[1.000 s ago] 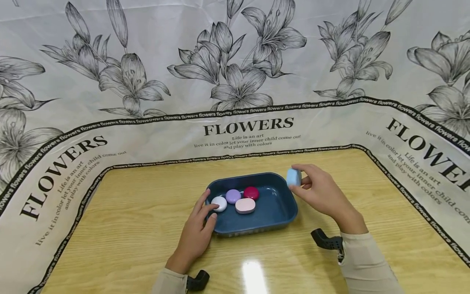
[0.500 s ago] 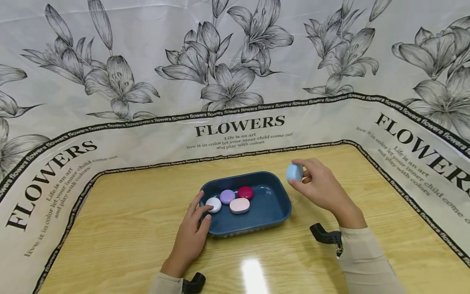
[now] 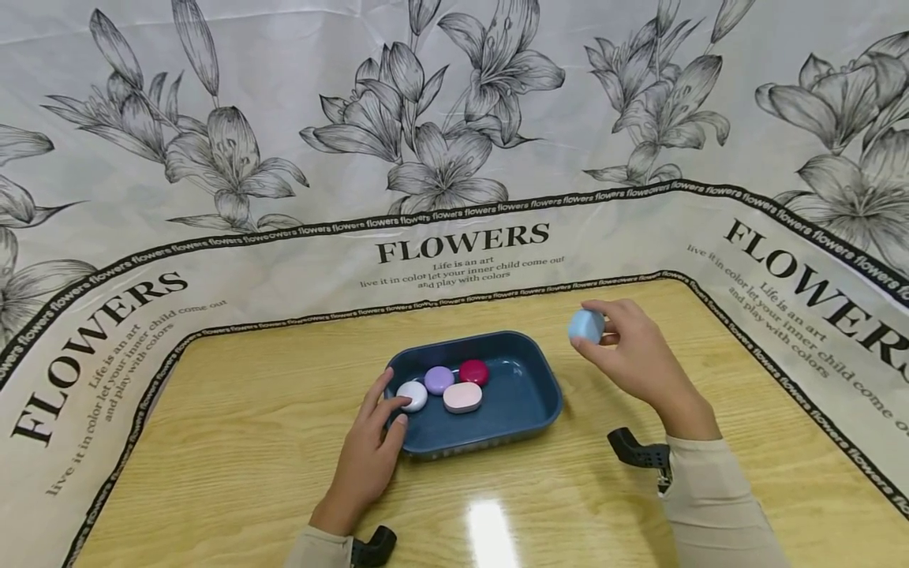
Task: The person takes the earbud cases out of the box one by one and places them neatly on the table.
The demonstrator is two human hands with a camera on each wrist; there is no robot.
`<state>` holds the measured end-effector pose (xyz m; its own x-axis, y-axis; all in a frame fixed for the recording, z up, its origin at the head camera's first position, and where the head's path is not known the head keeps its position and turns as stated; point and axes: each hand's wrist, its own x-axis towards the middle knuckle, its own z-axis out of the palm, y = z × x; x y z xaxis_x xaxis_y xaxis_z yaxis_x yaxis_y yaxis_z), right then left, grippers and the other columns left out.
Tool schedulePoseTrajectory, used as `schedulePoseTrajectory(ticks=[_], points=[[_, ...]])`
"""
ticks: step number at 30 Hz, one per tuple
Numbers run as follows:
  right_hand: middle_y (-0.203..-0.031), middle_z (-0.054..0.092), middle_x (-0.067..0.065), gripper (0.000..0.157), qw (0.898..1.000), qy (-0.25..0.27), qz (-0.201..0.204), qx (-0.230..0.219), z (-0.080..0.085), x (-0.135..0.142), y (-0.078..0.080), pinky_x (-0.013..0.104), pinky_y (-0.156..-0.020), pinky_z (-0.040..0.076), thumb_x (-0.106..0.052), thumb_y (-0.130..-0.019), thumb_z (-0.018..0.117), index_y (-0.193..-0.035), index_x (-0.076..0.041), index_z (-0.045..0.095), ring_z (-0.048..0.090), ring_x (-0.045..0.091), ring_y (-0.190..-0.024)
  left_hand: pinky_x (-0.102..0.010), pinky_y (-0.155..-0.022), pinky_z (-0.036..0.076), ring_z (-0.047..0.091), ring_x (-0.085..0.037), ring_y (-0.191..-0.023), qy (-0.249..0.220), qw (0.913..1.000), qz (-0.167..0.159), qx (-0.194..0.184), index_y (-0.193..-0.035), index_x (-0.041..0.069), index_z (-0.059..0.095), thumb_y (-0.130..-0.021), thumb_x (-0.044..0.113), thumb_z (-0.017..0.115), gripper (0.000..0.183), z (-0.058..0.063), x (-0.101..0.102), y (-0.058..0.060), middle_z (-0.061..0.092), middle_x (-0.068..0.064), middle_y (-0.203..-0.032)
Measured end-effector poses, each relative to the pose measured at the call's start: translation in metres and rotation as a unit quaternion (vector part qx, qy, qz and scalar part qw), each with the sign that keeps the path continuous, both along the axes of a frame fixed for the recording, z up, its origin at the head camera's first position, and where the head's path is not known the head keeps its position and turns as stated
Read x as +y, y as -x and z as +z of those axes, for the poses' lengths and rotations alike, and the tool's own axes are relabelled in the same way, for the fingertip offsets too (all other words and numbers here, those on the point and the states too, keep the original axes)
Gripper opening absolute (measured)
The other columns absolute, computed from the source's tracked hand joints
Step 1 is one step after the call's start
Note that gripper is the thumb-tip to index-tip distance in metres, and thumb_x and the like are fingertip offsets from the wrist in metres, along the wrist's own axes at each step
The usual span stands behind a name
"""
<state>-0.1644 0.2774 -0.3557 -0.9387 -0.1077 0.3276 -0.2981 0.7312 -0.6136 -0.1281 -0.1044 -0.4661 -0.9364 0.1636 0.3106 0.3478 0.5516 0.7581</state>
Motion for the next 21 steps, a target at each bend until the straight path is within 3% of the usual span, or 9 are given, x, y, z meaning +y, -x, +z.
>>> schedulePoseTrajectory(ticks=[5, 13, 16, 21], points=[[-0.12, 0.05, 0.022, 0.052, 1.0, 0.003, -0.003, 0.003, -0.001, 0.003, 0.0, 0.03, -0.076, 0.056, -0.022, -0.093, 0.073, -0.138, -0.001, 0.056, 0.066, 0.035, -0.094, -0.052, -0.106, 0.04, 0.033, -0.016, -0.144, 0.003, 1.0, 0.002, -0.006, -0.127, 0.017, 0.067, -0.104, 0.019, 0.054, 0.027, -0.001, 0.0, -0.001, 0.026, 0.014, -0.162], [-0.123, 0.051, 0.024, 0.053, 1.0, 0.002, -0.006, 0.013, -0.002, 0.007, 0.001, 0.007, -0.071, 0.045, -0.02, -0.093, 0.073, -0.138, 0.001, 0.055, 0.065, 0.036, -0.094, -0.053, -0.109, 0.036, 0.032, -0.014, -0.145, 0.009, 0.9999, 0.001, -0.009, -0.128, 0.018, 0.066, -0.105, 0.021, 0.052, 0.027, 0.001, 0.0, 0.001, 0.024, 0.016, -0.162], [-0.126, 0.053, 0.024, 0.053, 1.0, -0.007, -0.007, 0.017, -0.003, 0.008, 0.001, 0.007, -0.07, 0.045, -0.022, -0.094, 0.072, -0.138, 0.001, 0.055, 0.065, 0.035, -0.094, -0.052, -0.109, 0.036, 0.032, -0.014, -0.145, 0.008, 0.9999, -0.001, -0.008, -0.128, 0.018, 0.066, -0.105, 0.022, 0.051, 0.028, 0.001, -0.001, 0.002, 0.023, 0.016, -0.162], [-0.132, 0.055, 0.025, 0.056, 0.999, -0.029, -0.016, 0.003, -0.002, 0.011, 0.002, 0.016, -0.069, 0.05, -0.028, -0.095, 0.07, -0.141, -0.002, 0.052, 0.067, 0.034, -0.09, -0.051, -0.11, 0.035, 0.031, -0.013, -0.145, 0.008, 0.9999, 0.005, -0.01, -0.127, 0.019, 0.066, -0.105, 0.022, 0.052, 0.027, -0.001, -0.002, 0.002, 0.023, 0.019, -0.162]])
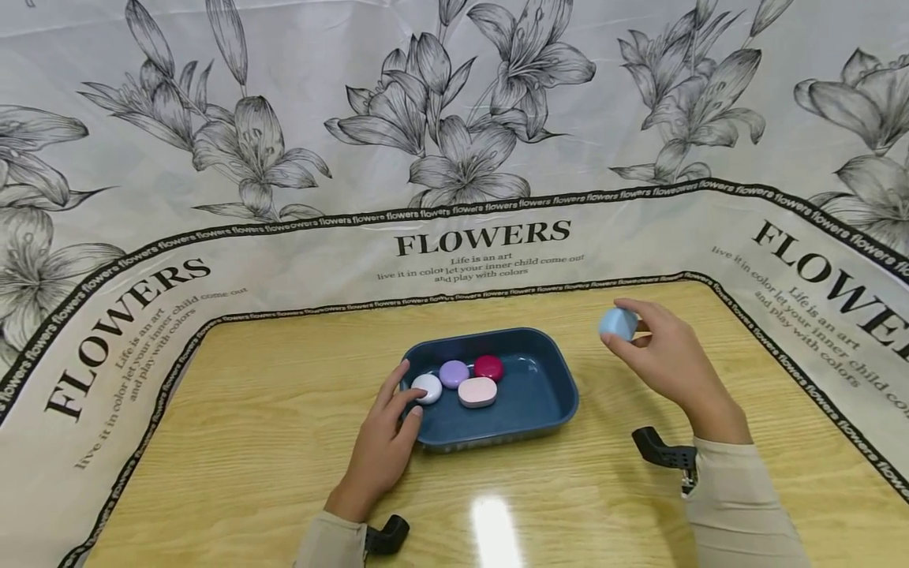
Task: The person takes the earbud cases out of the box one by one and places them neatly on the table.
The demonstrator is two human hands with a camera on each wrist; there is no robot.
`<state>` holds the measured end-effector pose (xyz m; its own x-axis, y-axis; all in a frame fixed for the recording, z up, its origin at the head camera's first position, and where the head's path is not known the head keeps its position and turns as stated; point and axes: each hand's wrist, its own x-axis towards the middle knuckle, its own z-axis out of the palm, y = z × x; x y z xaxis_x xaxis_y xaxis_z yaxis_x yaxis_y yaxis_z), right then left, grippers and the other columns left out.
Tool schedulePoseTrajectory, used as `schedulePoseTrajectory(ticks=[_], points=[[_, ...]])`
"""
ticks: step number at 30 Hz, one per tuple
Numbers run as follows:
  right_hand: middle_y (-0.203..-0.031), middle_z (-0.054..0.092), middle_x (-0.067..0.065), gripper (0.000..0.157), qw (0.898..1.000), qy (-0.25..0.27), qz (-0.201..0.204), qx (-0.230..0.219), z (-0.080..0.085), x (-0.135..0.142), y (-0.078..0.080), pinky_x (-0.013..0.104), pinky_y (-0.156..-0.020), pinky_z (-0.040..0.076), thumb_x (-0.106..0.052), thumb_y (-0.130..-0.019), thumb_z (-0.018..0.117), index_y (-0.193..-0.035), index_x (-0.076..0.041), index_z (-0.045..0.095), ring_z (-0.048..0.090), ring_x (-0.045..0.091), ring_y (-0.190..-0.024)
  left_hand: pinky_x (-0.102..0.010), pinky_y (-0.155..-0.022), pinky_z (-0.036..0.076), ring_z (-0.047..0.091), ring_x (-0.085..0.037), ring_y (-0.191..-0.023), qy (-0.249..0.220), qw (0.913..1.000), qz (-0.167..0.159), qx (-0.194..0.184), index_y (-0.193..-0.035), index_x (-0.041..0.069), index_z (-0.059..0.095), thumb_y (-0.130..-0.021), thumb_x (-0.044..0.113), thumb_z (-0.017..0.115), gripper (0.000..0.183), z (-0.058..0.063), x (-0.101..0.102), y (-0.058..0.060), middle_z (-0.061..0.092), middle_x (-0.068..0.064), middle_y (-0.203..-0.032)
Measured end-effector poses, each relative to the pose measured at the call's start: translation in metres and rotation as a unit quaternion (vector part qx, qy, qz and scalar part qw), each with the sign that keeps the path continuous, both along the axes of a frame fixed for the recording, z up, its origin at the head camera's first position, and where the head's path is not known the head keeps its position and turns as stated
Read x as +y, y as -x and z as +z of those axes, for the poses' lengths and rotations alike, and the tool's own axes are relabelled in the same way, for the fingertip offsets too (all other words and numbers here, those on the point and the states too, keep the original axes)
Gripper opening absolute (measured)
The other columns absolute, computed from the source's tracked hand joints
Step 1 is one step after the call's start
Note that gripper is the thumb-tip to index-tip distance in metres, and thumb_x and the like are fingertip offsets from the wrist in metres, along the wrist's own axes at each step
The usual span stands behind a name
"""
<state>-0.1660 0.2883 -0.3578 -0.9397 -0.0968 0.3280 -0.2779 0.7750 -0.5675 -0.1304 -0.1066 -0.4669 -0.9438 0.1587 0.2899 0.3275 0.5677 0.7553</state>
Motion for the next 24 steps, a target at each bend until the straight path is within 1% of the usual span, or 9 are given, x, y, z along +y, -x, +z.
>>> schedulePoseTrajectory(ticks=[2, 7, 13, 16, 20, 22, 24], points=[[-0.134, 0.054, 0.025, 0.057, 1.0, -0.003, -0.004, -0.008, 0.001, 0.003, 0.0, 0.018, -0.068, 0.05, -0.03, -0.096, 0.069, -0.143, -0.003, 0.051, 0.068, 0.034, -0.089, -0.051, -0.11, 0.035, 0.031, -0.013, -0.145, 0.003, 1.0, -0.002, 0.002, -0.127, 0.02, 0.066, -0.104, 0.022, 0.052, 0.027, 0.0, 0.001, 0.001, 0.023, 0.019, -0.162], [-0.134, 0.054, 0.025, 0.058, 1.0, -0.008, -0.005, -0.016, -0.001, 0.007, -0.001, 0.018, -0.068, 0.05, -0.031, -0.096, 0.069, -0.143, -0.002, 0.051, 0.067, 0.034, -0.09, -0.05, -0.11, 0.036, 0.032, -0.013, -0.144, 0.007, 0.9999, -0.011, 0.005, -0.127, 0.019, 0.066, -0.104, 0.022, 0.052, 0.027, 0.0, 0.003, 0.003, 0.023, 0.017, -0.162], [-0.134, 0.054, 0.027, 0.059, 1.0, -0.016, -0.007, -0.023, -0.002, 0.009, 0.001, 0.021, -0.068, 0.051, -0.033, -0.096, 0.069, -0.143, -0.001, 0.051, 0.067, 0.034, -0.09, -0.05, -0.11, 0.036, 0.033, -0.013, -0.144, 0.007, 0.9999, -0.011, -0.004, -0.128, 0.019, 0.066, -0.105, 0.022, 0.052, 0.027, 0.002, 0.002, 0.003, 0.022, 0.017, -0.162], [-0.134, 0.054, 0.028, 0.06, 0.999, -0.02, -0.01, -0.026, -0.002, 0.01, 0.003, 0.029, -0.07, 0.053, -0.034, -0.096, 0.068, -0.142, 0.0, 0.051, 0.065, 0.036, -0.092, -0.05, -0.11, 0.036, 0.033, -0.014, -0.144, 0.004, 0.9999, -0.009, -0.008, -0.128, 0.019, 0.066, -0.105, 0.023, 0.051, 0.028, 0.003, 0.001, 0.003, 0.022, 0.017, -0.163], [-0.135, 0.052, 0.029, 0.063, 0.999, -0.022, -0.017, -0.043, -0.003, 0.011, 0.006, 0.045, -0.073, 0.053, -0.037, -0.097, 0.066, -0.143, 0.001, 0.049, 0.062, 0.04, -0.099, -0.051, -0.11, 0.036, 0.032, -0.015, -0.145, 0.002, 0.9999, -0.006, -0.01, -0.128, 0.019, 0.066, -0.105, 0.023, 0.051, 0.028, 0.004, -0.001, 0.004, 0.022, 0.017, -0.163], [-0.134, 0.052, 0.03, 0.065, 0.998, -0.022, -0.021, -0.057, -0.004, 0.011, 0.007, 0.048, -0.072, 0.052, -0.039, -0.097, 0.065, -0.144, 0.002, 0.048, 0.062, 0.042, -0.102, -0.051, -0.11, 0.036, 0.032, -0.014, -0.145, 0.003, 0.9999, -0.005, -0.01, -0.128, 0.019, 0.066, -0.105, 0.023, 0.052, 0.028, 0.004, -0.002, 0.004, 0.022, 0.018, -0.162], [-0.133, 0.053, 0.03, 0.066, 0.997, -0.025, -0.026, -0.071, -0.005, 0.011, 0.008, 0.048, -0.072, 0.052, -0.041, -0.097, 0.064, -0.144, 0.003, 0.047, 0.062, 0.042, -0.102, -0.05, -0.11, 0.036, 0.032, -0.014, -0.145, 0.004, 0.9999, -0.005, -0.009, -0.128, 0.02, 0.066, -0.105, 0.023, 0.052, 0.028, 0.005, -0.004, 0.005, 0.022, 0.018, -0.162]])
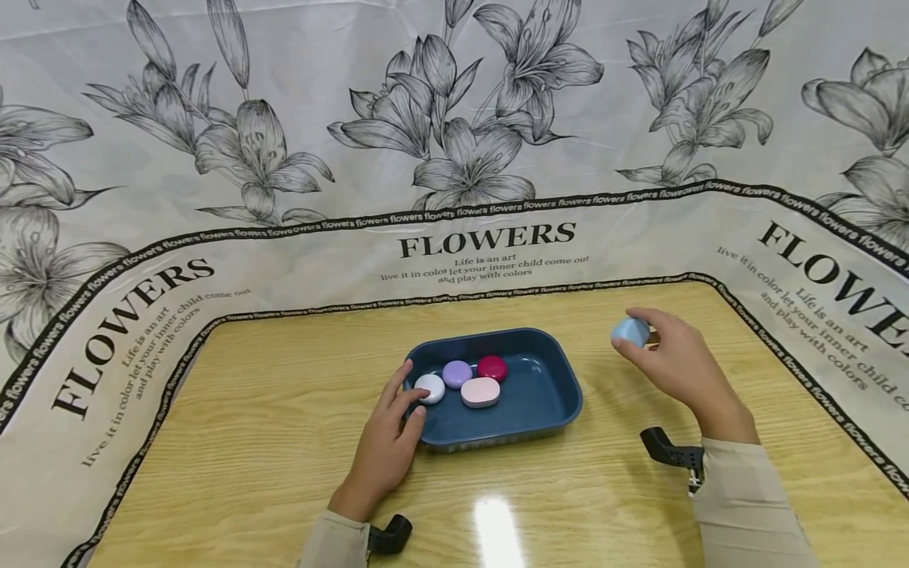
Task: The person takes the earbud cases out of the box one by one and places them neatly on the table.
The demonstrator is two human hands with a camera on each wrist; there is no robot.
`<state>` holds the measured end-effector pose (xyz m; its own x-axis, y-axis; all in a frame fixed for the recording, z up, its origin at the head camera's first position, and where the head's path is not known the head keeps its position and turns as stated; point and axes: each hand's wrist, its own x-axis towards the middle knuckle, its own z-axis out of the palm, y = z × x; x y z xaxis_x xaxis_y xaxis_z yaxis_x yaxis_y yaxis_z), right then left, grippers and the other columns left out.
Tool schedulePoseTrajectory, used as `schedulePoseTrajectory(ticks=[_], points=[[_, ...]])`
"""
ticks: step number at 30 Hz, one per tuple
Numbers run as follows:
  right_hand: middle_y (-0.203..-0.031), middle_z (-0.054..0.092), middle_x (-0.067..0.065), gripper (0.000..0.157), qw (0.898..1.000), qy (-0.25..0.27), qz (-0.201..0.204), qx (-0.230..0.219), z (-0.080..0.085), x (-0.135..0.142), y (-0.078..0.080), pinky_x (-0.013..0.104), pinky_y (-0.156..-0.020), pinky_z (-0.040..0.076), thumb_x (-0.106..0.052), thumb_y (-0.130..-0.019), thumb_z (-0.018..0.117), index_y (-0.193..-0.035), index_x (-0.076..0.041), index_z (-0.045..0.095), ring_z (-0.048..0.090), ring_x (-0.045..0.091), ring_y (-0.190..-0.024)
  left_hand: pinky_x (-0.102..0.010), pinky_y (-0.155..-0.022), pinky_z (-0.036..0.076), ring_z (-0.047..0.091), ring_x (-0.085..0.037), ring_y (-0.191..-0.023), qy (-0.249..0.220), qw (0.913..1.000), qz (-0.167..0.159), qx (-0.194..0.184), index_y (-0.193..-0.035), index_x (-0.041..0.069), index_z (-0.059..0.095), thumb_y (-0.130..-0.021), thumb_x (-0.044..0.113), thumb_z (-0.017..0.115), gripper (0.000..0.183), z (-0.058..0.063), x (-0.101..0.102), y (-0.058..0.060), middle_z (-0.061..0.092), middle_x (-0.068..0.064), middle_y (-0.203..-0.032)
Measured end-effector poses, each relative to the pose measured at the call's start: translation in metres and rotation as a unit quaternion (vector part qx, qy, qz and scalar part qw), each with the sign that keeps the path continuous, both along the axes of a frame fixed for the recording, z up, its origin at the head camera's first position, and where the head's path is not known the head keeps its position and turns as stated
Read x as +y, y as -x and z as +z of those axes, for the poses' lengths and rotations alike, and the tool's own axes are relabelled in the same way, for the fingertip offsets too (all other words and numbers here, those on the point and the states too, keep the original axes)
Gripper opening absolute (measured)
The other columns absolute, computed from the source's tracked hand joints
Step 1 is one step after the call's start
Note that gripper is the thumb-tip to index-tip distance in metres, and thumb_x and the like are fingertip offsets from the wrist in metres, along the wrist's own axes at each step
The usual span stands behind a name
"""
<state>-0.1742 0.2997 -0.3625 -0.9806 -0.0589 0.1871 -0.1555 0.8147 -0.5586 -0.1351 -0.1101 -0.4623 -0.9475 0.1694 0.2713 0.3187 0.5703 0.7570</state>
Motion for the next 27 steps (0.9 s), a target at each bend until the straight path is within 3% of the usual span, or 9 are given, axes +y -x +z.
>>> schedulePoseTrajectory(ticks=[8, 15, 27], points=[[-0.129, 0.056, 0.032, 0.072, 0.998, 0.012, -0.024, -0.052, -0.007, 0.009, 0.004, 0.043, -0.071, 0.053, -0.049, -0.097, 0.061, -0.146, 0.001, 0.045, 0.063, 0.04, -0.105, -0.052, -0.109, 0.036, 0.032, -0.014, -0.145, -0.002, 1.0, -0.003, 0.002, -0.128, 0.019, 0.066, -0.105, 0.022, 0.051, 0.027, 0.004, 0.0, 0.001, 0.023, 0.017, -0.162], [-0.134, 0.054, 0.034, 0.073, 0.997, 0.004, -0.032, -0.065, -0.019, 0.019, 0.007, 0.052, -0.078, 0.053, -0.053, -0.098, 0.057, -0.146, 0.001, 0.046, 0.062, 0.045, -0.109, -0.053, -0.108, 0.038, 0.032, -0.015, -0.145, -0.007, 1.0, -0.004, 0.003, -0.127, 0.017, 0.066, -0.104, 0.021, 0.053, 0.027, 0.003, 0.0, 0.0, 0.025, 0.014, -0.163], [-0.133, 0.052, 0.036, 0.075, 0.996, 0.012, -0.043, -0.078, -0.027, 0.027, 0.006, 0.057, -0.084, 0.049, -0.055, -0.099, 0.054, -0.145, 0.003, 0.045, 0.056, 0.049, -0.115, -0.052, -0.106, 0.039, 0.032, -0.015, -0.145, -0.008, 1.0, 0.002, 0.003, -0.128, 0.016, 0.066, -0.104, 0.019, 0.054, 0.027, 0.001, 0.004, -0.003, 0.026, 0.015, -0.162]])
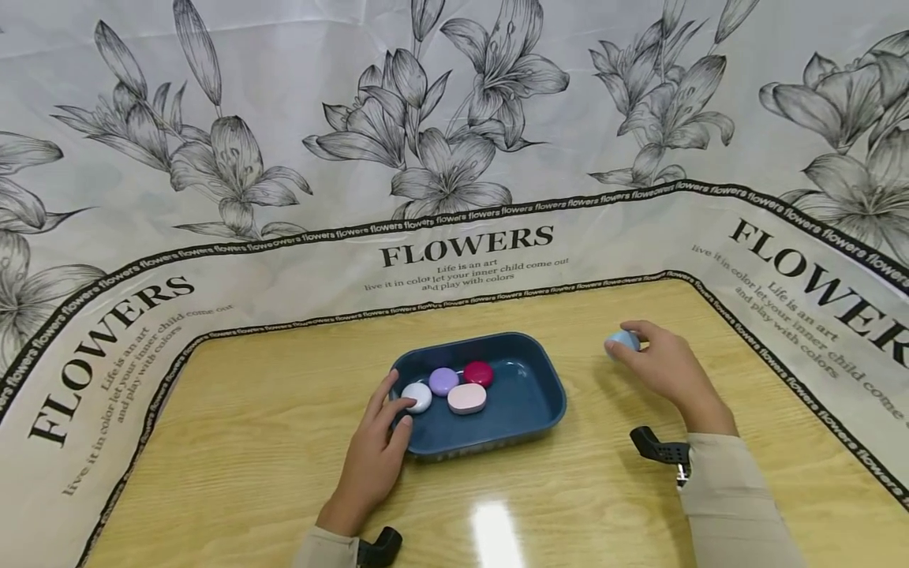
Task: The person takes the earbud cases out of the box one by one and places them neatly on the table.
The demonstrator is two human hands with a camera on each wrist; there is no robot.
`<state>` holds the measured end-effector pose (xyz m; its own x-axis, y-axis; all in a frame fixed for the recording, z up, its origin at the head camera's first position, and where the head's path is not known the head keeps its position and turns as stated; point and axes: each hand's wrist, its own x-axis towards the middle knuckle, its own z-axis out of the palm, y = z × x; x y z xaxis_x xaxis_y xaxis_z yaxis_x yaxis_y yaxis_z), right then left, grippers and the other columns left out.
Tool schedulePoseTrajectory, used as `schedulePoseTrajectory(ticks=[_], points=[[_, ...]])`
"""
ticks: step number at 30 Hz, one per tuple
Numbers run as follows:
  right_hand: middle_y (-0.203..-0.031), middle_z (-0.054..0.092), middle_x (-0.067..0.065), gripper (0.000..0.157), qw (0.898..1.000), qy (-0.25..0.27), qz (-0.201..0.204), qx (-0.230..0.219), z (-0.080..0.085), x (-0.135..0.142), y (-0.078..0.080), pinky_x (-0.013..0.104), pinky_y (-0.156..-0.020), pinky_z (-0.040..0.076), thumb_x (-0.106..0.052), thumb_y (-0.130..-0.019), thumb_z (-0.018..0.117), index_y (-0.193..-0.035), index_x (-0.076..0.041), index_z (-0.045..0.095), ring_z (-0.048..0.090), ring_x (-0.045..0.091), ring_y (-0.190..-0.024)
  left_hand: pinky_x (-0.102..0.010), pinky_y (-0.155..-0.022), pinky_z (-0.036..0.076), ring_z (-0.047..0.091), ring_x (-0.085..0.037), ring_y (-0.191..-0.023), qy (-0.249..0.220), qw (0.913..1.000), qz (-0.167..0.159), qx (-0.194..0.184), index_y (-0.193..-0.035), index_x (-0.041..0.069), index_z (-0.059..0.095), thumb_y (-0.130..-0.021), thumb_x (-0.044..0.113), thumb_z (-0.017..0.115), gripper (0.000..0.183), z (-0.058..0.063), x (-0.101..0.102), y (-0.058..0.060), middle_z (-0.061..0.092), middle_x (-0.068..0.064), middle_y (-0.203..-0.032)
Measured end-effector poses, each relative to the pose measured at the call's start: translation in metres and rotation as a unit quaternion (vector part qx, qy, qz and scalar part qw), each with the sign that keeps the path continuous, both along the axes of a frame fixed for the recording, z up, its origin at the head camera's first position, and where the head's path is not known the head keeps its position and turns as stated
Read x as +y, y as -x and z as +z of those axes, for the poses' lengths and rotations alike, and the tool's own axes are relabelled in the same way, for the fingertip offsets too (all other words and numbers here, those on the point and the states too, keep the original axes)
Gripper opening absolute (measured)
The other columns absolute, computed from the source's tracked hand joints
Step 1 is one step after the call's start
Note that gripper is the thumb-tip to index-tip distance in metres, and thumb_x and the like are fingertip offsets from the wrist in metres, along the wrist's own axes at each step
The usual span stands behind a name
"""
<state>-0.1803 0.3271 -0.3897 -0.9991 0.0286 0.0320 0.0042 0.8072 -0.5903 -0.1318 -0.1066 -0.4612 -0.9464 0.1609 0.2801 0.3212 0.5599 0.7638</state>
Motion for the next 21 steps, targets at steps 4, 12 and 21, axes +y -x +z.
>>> schedulePoseTrajectory(ticks=[4, 12, 21], points=[[-0.137, 0.047, 0.038, 0.079, 1.0, 0.009, -0.008, -0.016, -0.003, 0.001, 0.0, 0.06, -0.088, 0.046, -0.057, -0.098, 0.054, -0.146, 0.004, 0.042, 0.053, 0.052, -0.117, -0.053, -0.107, 0.038, 0.031, -0.015, -0.145, 0.001, 1.0, 0.0, 0.005, -0.128, 0.016, 0.066, -0.104, 0.019, 0.053, 0.027, -0.001, 0.0, -0.003, 0.026, 0.013, -0.162], [-0.133, 0.046, 0.04, 0.082, 0.999, 0.026, -0.036, -0.031, -0.009, 0.004, 0.002, 0.061, -0.089, 0.044, -0.059, -0.096, 0.055, -0.135, 0.011, 0.038, 0.051, 0.051, -0.114, -0.051, -0.107, 0.039, 0.031, -0.014, -0.145, 0.004, 1.0, 0.0, 0.007, -0.128, 0.017, 0.066, -0.104, 0.016, 0.054, 0.027, -0.001, 0.002, -0.003, 0.026, 0.013, -0.162], [-0.117, 0.057, 0.032, 0.069, 0.999, 0.0, -0.043, -0.016, -0.017, 0.009, 0.001, 0.051, -0.078, 0.045, -0.06, -0.095, 0.057, -0.121, 0.003, 0.048, 0.055, 0.042, -0.099, -0.05, -0.106, 0.04, 0.032, -0.014, -0.145, 0.005, 0.9999, -0.001, 0.015, -0.127, 0.016, 0.066, -0.104, 0.018, 0.053, 0.026, -0.003, 0.002, -0.005, 0.026, 0.012, -0.163]])
